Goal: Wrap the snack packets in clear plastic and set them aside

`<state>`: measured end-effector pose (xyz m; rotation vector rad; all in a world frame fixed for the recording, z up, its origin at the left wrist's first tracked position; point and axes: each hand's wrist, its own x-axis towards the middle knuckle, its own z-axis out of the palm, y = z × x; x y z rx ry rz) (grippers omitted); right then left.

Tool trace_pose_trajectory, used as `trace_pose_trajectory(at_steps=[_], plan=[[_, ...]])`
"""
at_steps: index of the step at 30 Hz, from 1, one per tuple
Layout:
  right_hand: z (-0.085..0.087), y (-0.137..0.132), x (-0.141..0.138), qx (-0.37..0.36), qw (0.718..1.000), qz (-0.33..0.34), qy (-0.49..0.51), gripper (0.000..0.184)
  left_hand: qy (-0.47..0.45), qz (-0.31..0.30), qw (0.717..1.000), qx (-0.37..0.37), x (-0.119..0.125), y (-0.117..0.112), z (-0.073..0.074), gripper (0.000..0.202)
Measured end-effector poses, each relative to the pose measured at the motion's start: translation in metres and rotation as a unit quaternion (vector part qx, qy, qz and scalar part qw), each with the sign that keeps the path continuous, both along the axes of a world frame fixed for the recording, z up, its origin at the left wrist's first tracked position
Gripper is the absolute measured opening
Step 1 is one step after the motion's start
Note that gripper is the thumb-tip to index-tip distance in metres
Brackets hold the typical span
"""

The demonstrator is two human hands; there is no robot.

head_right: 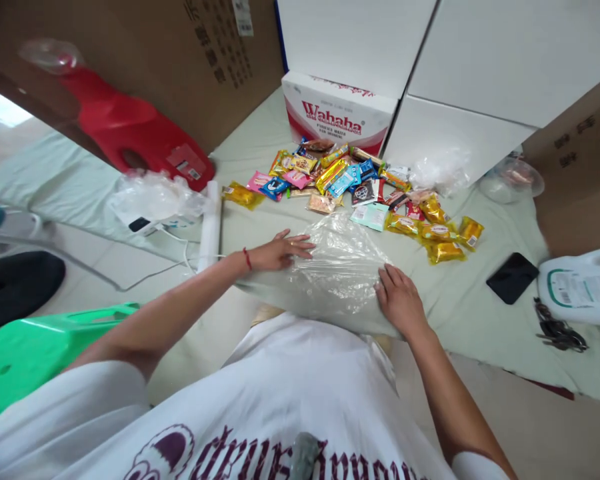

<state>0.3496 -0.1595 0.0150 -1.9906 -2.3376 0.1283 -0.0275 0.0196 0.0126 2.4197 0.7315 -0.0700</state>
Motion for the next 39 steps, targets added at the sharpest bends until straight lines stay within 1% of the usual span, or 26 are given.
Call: trace_pose_trajectory(at_steps=[2,4,5,7,9,10,12,14,15,17,19,20,21,22,23,24,25,26,27,28,30,33,35,36,37,39], plan=[[0.016,-0.02,0.0,-0.007,1.0,-0.009,-0.004,0.042,-0.001,-0.023,1.0,-0.013,0.009,0.029,0.01,0.066],[0.036,-0.027,-0.007,0.012,1.0,-0.011,0.014,0.034,-0.018,-0.006,1.0,0.003,0.022,0.049,0.02,0.062],[0.045,-0.026,-0.015,0.023,0.999,0.004,0.031,0.031,-0.037,0.023,0.999,0.022,0.029,0.054,0.025,0.059],[0.057,-0.017,-0.037,0.02,0.995,0.069,0.065,0.031,-0.095,0.132,0.984,0.077,0.041,0.05,0.033,0.05],[0.058,-0.003,-0.069,-0.034,0.987,0.134,0.077,0.036,-0.147,0.251,0.948,0.128,0.051,0.029,0.037,0.042],[0.054,0.004,-0.087,-0.071,0.984,0.148,0.074,0.039,-0.166,0.3,0.928,0.145,0.055,0.013,0.037,0.039],[0.043,0.016,-0.125,-0.142,0.979,0.127,0.07,0.047,-0.186,0.35,0.906,0.147,0.062,-0.023,0.031,0.037],[0.032,0.023,-0.157,-0.183,0.975,0.085,0.088,0.051,-0.17,0.379,0.9,0.128,0.069,-0.054,0.02,0.037],[0.029,0.026,-0.169,-0.19,0.973,0.075,0.107,0.049,-0.141,0.387,0.903,0.124,0.071,-0.064,0.013,0.04],[0.028,0.03,-0.178,-0.197,0.964,0.092,0.151,0.038,-0.075,0.388,0.909,0.128,0.074,-0.075,0.0,0.045],[0.034,0.039,-0.167,-0.201,0.956,0.123,0.174,0.028,-0.027,0.365,0.919,0.144,0.075,-0.073,-0.01,0.048],[0.039,0.046,-0.154,-0.187,0.96,0.119,0.172,0.028,-0.014,0.347,0.925,0.154,0.075,-0.07,-0.013,0.05],[0.043,0.056,-0.136,-0.152,0.97,0.096,0.164,0.03,-0.008,0.325,0.931,0.164,0.075,-0.065,-0.014,0.051],[0.046,0.068,-0.114,-0.098,0.982,0.061,0.152,0.033,-0.006,0.304,0.937,0.174,0.075,-0.06,-0.014,0.052],[0.049,0.082,-0.091,-0.026,0.99,0.016,0.136,0.034,-0.006,0.283,0.941,0.184,0.075,-0.056,-0.012,0.053],[0.049,0.097,-0.065,0.047,0.991,-0.028,0.118,0.037,-0.009,0.266,0.944,0.195,0.074,-0.051,-0.009,0.053],[0.048,0.111,-0.04,0.09,0.99,-0.047,0.095,0.043,-0.015,0.252,0.945,0.207,0.073,-0.046,-0.005,0.052],[0.044,0.124,-0.016,0.11,0.99,-0.062,0.069,0.048,-0.021,0.237,0.946,0.218,0.07,-0.041,-0.001,0.051],[0.04,0.135,0.005,0.108,0.99,-0.078,0.042,0.052,-0.027,0.223,0.948,0.227,0.067,-0.036,0.002,0.051],[0.034,0.142,0.024,0.087,0.992,-0.088,0.018,0.055,-0.03,0.209,0.95,0.232,0.062,-0.03,0.004,0.05],[0.021,0.146,0.053,0.037,0.994,-0.098,-0.015,0.057,-0.021,0.19,0.955,0.225,0.051,-0.019,0.004,0.051],[0.009,0.137,0.074,0.011,0.991,-0.13,-0.038,0.059,0.008,0.199,0.959,0.201,0.037,-0.011,-0.005,0.052],[0.008,0.135,0.077,0.023,0.988,-0.148,-0.039,0.06,0.015,0.217,0.956,0.195,0.036,-0.013,-0.011,0.054],[0.01,0.137,0.075,0.036,0.989,-0.138,-0.031,0.06,0.016,0.225,0.955,0.194,0.038,-0.016,-0.013,0.055],[0.011,0.143,0.071,0.051,0.993,-0.108,-0.015,0.06,0.017,0.233,0.953,0.195,0.041,-0.019,-0.013,0.056],[0.015,0.16,0.057,0.071,0.997,-0.012,0.025,0.058,0.021,0.244,0.95,0.192,0.049,-0.025,-0.012,0.056]])
